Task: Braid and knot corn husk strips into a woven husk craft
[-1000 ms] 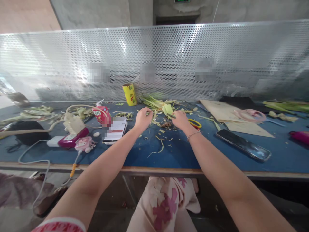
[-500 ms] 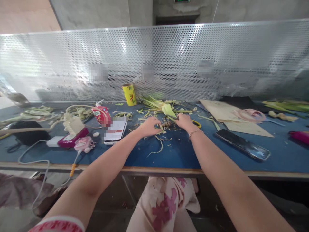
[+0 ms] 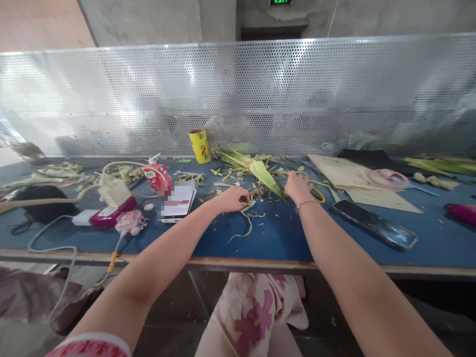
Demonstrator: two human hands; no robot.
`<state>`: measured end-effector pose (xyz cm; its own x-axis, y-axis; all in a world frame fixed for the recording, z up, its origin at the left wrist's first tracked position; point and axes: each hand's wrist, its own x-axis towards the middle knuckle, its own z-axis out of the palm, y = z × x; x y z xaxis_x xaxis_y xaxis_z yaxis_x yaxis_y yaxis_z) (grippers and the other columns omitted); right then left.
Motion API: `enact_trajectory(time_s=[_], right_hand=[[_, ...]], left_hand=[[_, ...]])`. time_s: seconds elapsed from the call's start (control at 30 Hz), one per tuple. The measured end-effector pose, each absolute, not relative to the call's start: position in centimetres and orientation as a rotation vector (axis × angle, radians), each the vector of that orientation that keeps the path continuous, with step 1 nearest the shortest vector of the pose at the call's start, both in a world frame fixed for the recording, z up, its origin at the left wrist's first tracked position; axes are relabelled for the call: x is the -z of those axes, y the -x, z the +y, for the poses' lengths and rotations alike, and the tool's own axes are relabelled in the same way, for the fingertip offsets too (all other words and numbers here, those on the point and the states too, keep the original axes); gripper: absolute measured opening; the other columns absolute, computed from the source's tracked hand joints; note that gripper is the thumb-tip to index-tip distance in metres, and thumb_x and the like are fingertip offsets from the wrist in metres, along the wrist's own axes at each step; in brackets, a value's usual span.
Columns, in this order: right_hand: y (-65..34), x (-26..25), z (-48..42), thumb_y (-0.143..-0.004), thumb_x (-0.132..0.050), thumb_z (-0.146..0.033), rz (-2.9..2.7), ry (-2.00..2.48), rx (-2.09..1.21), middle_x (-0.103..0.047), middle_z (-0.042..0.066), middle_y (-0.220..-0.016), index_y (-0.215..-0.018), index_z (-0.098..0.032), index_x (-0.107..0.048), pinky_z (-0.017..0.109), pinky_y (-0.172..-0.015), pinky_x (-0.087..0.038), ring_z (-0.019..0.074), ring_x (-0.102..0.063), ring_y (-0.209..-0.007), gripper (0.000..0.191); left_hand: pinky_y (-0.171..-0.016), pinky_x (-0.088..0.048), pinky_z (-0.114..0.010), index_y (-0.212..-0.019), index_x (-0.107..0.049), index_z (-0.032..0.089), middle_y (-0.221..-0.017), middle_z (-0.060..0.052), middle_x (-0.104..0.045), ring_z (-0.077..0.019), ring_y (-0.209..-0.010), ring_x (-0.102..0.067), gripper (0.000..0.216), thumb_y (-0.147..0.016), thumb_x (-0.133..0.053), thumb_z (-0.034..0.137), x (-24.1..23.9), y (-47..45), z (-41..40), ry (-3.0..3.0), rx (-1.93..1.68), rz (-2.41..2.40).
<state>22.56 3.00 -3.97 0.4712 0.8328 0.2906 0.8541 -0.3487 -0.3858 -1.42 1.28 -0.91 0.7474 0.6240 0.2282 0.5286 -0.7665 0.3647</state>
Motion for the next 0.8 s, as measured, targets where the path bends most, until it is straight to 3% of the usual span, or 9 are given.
enact_trajectory(time_s=[0.13, 0.23, 0.3, 0.43, 0.53, 0.67, 0.8], right_hand=[[-21.8, 3.8, 3.1, -0.088, -0.044, -0.027, -1.582, 2.181, 0.059, -0.045, 0.021, -0.134, -0.126, -0.016, -0.051, 0.051, -0.096, -0.037, 0.0351, -0.040, -0.125, 0.040], [-21.0, 3.8, 3.3, -0.084, -0.053, -0.041, -1.782, 2.078, 0.045, -0.053, 0.017, -0.128, -0.122, -0.019, -0.055, 0.048, -0.095, -0.039, 0.0341, -0.045, -0.123, 0.044], [-20.8, 3.9, 3.5, -0.081, -0.058, -0.036, -1.849, 2.062, 0.020, -0.061, 0.018, -0.117, -0.118, -0.015, -0.058, 0.042, -0.092, -0.041, 0.0315, -0.053, -0.114, 0.042], [-21.1, 3.8, 3.7, -0.082, -0.049, -0.015, -1.777, 1.946, -0.001, -0.067, 0.017, -0.108, -0.109, -0.010, -0.063, 0.030, -0.089, -0.042, 0.0240, -0.061, -0.105, 0.030], [-21.6, 3.2, 3.9, -0.084, -0.047, -0.017, -1.617, 1.858, -0.071, -0.069, 0.014, -0.107, -0.103, -0.011, -0.067, 0.028, -0.087, -0.043, 0.0225, -0.063, -0.101, 0.028], [-21.8, 2.7, 4.1, -0.086, -0.043, -0.020, -1.452, 1.728, -0.222, -0.072, 0.011, -0.094, -0.093, -0.012, -0.067, 0.027, -0.078, -0.048, 0.0179, -0.067, -0.082, 0.026], [-21.8, 2.7, 4.3, -0.085, -0.043, -0.022, -1.257, 1.560, -0.330, -0.072, 0.010, -0.088, -0.096, -0.011, -0.065, 0.028, -0.068, -0.051, 0.0153, -0.065, -0.067, 0.027]], left_hand=[[-0.076, -0.045, -0.025, -0.080, -0.067, 0.016, -0.085, -0.004, -0.067, -0.0155, -0.082, -0.060, 0.018, -0.067, -0.057, 0.007, 0.8, 1.5, 1.2, -2.801, -0.382, 0.929], [-0.077, -0.045, -0.024, -0.082, -0.067, 0.015, -0.086, -0.004, -0.068, -0.0143, -0.082, -0.060, 0.021, -0.068, -0.055, 0.006, 0.7, 1.4, 1.2, -2.837, -0.358, 0.940], [-0.077, -0.046, -0.024, -0.082, -0.067, 0.014, -0.086, -0.004, -0.068, -0.0140, -0.081, -0.060, 0.020, -0.068, -0.055, 0.006, 0.6, 1.4, 1.1, -2.844, -0.341, 0.933], [-0.076, -0.046, -0.023, -0.082, -0.068, 0.014, -0.085, -0.004, -0.068, -0.0136, -0.081, -0.061, 0.020, -0.068, -0.056, 0.006, 0.6, 1.4, 1.1, -2.835, -0.339, 0.932], [-0.076, -0.046, -0.022, -0.083, -0.068, 0.014, -0.086, -0.004, -0.068, -0.0136, -0.082, -0.061, 0.022, -0.068, -0.055, 0.005, 0.6, 1.4, 1.1, -2.804, -0.351, 0.951], [-0.076, -0.046, -0.023, -0.083, -0.068, 0.015, -0.086, -0.004, -0.069, -0.0139, -0.082, -0.061, 0.022, -0.068, -0.055, 0.006, 0.6, 1.5, 1.2, -2.778, -0.353, 0.978], [-0.076, -0.046, -0.024, -0.082, -0.068, 0.015, -0.086, -0.004, -0.069, -0.0141, -0.082, -0.061, 0.021, -0.068, -0.055, 0.006, 0.7, 1.5, 1.3, -2.795, -0.356, 0.969]])
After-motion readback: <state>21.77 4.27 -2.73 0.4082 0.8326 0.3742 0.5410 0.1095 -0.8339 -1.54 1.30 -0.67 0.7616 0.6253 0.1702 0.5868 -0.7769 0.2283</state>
